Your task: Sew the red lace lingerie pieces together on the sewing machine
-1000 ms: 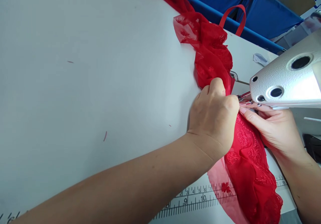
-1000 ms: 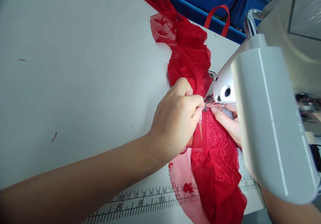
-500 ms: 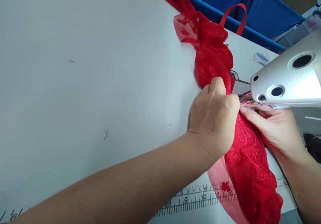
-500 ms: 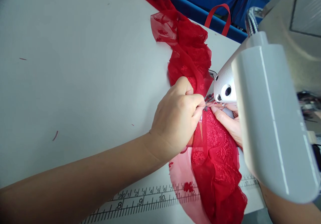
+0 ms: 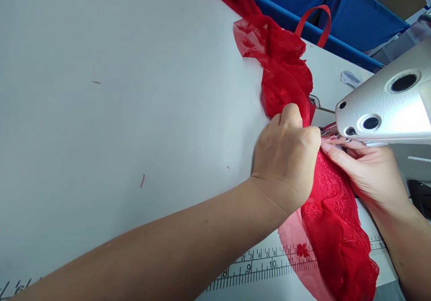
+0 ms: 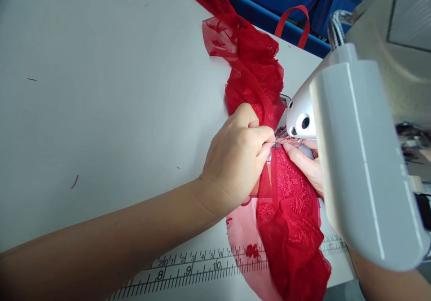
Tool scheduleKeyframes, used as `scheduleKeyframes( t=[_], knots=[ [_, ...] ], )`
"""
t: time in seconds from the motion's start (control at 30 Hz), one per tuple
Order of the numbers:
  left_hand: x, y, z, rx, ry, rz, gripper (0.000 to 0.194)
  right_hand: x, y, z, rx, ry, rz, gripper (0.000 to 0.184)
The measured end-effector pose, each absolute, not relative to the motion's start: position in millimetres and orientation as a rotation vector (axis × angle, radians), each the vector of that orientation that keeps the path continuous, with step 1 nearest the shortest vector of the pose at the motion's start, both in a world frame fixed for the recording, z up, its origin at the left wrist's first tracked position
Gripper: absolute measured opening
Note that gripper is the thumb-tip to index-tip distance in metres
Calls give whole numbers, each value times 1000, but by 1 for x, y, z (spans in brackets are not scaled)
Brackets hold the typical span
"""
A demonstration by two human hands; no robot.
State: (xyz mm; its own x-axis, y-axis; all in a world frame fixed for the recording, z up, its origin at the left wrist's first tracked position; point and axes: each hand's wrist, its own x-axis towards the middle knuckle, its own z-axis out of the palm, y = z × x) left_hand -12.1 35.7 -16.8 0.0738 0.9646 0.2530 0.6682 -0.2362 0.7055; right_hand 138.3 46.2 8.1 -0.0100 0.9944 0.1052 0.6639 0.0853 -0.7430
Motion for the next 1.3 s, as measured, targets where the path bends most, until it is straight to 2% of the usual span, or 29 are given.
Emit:
scheduleKeyframes(
  t=[0.13,1.3],
  knots=[
    [-13,36,-16,1943,1617,971,24,137,45,9,-1627,-1660,763,10],
    [-13,36,-15,1927,1606,982,23,138,46,6,-1658,-1643,741,9]
  ],
)
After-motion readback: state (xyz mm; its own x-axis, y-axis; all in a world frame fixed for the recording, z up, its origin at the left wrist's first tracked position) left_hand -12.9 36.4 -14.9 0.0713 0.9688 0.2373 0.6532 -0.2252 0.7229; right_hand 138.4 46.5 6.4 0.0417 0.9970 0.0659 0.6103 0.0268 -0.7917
